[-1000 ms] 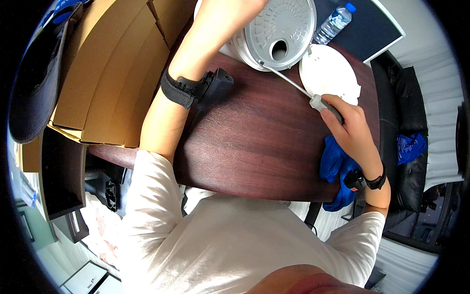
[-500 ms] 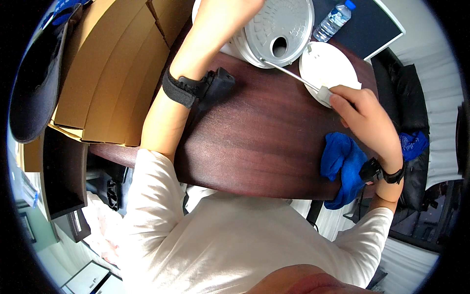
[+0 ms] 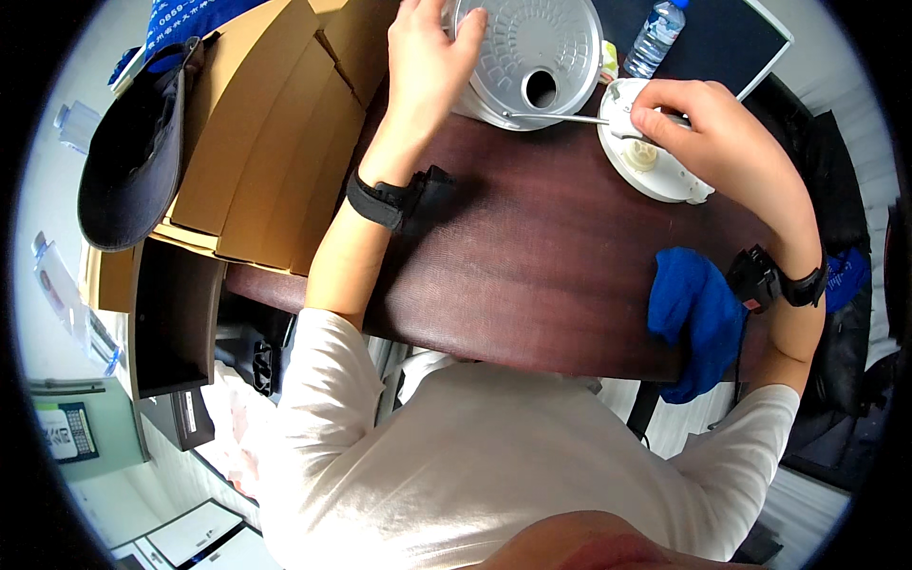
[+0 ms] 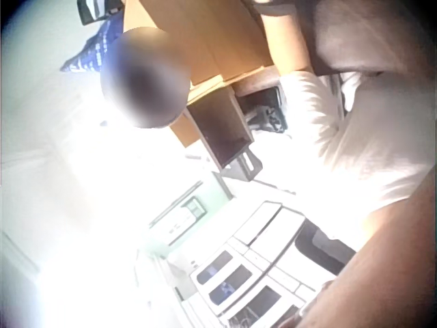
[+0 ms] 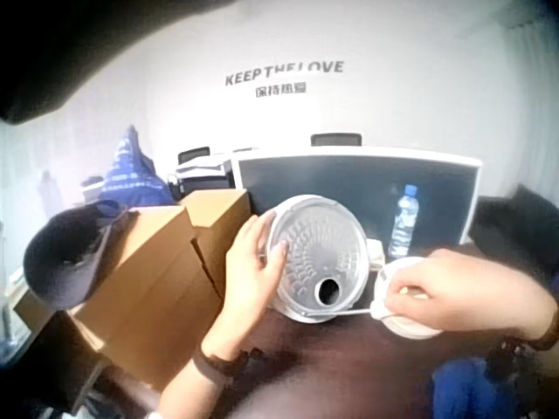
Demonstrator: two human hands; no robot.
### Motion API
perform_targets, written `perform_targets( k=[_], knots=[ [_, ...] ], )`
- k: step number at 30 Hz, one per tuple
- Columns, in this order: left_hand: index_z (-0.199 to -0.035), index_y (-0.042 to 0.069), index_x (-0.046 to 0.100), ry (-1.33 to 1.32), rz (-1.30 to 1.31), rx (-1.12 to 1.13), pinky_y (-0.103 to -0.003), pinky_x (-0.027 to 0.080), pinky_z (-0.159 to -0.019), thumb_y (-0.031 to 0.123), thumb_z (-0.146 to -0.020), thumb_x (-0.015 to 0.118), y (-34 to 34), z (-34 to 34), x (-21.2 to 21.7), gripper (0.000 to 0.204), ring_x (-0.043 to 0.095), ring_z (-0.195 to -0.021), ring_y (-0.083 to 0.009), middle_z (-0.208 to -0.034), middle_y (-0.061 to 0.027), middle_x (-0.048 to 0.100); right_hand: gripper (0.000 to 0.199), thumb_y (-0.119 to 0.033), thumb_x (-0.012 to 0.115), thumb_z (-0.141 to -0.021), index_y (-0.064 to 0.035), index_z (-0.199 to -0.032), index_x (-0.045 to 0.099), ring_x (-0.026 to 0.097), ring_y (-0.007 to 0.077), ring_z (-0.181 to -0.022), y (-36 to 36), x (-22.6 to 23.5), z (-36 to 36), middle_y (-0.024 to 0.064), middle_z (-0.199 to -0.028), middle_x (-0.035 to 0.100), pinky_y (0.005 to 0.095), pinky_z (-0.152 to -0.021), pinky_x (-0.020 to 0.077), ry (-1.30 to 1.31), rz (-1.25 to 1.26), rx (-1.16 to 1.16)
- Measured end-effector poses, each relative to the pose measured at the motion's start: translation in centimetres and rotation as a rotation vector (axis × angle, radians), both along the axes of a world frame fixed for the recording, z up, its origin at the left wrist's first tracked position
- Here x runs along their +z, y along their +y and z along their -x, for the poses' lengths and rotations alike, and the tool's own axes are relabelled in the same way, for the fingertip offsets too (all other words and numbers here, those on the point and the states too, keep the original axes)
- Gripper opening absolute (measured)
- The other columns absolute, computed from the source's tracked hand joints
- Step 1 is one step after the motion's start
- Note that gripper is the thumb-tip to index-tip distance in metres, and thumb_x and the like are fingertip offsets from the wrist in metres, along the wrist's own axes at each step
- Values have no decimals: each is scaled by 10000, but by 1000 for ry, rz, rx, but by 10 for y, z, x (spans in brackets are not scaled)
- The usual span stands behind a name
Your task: The person assembles a white plastic appliance by hand, aligning a circular base with a main body and securing it with multiple screws using a screwdriver. The person rotates the unit to access different screw holes and tightens each one.
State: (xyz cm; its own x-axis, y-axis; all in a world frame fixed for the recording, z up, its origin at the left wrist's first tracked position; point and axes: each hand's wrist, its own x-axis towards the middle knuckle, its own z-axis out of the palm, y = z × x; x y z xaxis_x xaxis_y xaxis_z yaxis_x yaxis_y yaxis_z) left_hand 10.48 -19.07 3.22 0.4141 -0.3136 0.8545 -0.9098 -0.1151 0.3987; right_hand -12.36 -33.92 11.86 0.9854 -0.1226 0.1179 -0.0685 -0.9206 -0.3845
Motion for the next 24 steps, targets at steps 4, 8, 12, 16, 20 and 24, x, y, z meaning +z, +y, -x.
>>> perform_targets(
  k=[4, 8, 12, 16, 20, 24],
  knots=[
    [-1246, -39, 578, 97, 106, -87, -386, 496, -947, 73, -869, 626, -4, 15, 5, 396, 625, -1106, -356, -1177, -239, 628, 247, -239, 676, -878, 1, -931, 652, 656, 333, -743, 15, -4, 11, 200, -810, 661, 388, -660, 503, 0, 86, -61],
    [-1225, -48, 594, 98, 121, -34, -370, 527, -884, 62, -874, 614, -7, 17, 8, 369, 666, -1033, -340, -1123, -229, 657, 316, -151, 735, -787, -37, -1003, 534, 640, 366, -767, 13, -24, 20, 176, -792, 629, 423, -668, 507, -313, 323, 215],
    [-1200, -39, 621, 147, 167, -64, -371, 543, -837, 77, -873, 613, -9, 18, 11, 348, 689, -967, -340, -1055, -223, 684, 312, -111, 730, -777, -45, -1006, 529, 632, 374, -777, 14, -39, 25, 178, -795, 620, 435, -669, 502, -252, 335, 158],
    [-1198, -17, 634, 178, 107, 32, -369, 546, -827, 110, -873, 613, -12, 13, 15, 350, 695, -950, -338, -1021, -219, 694, 263, -111, 723, -793, -43, -977, 548, 639, 372, -771, 17, -32, 19, 191, -791, 622, 431, -659, 504, -359, 348, 162],
    [-1199, -12, 635, 199, 111, 35, -375, 545, -846, 122, -872, 609, -16, 10, 16, 354, 686, -974, -348, -1046, -222, 688, 193, -117, 712, -815, -24, -926, 584, 640, 338, -696, 13, -15, 9, 197, -763, 619, 399, -610, 497, -275, 237, 148],
    [-1201, -16, 632, 130, 144, 71, -392, 534, -882, 123, -870, 601, -24, 9, 12, 361, 664, -1024, -365, -1106, -235, 668, 161, -131, 688, -852, -19, -903, 584, 613, 233, -570, 3, -26, 5, 135, -687, 606, 343, -526, 473, -190, 46, 75]
  ],
)
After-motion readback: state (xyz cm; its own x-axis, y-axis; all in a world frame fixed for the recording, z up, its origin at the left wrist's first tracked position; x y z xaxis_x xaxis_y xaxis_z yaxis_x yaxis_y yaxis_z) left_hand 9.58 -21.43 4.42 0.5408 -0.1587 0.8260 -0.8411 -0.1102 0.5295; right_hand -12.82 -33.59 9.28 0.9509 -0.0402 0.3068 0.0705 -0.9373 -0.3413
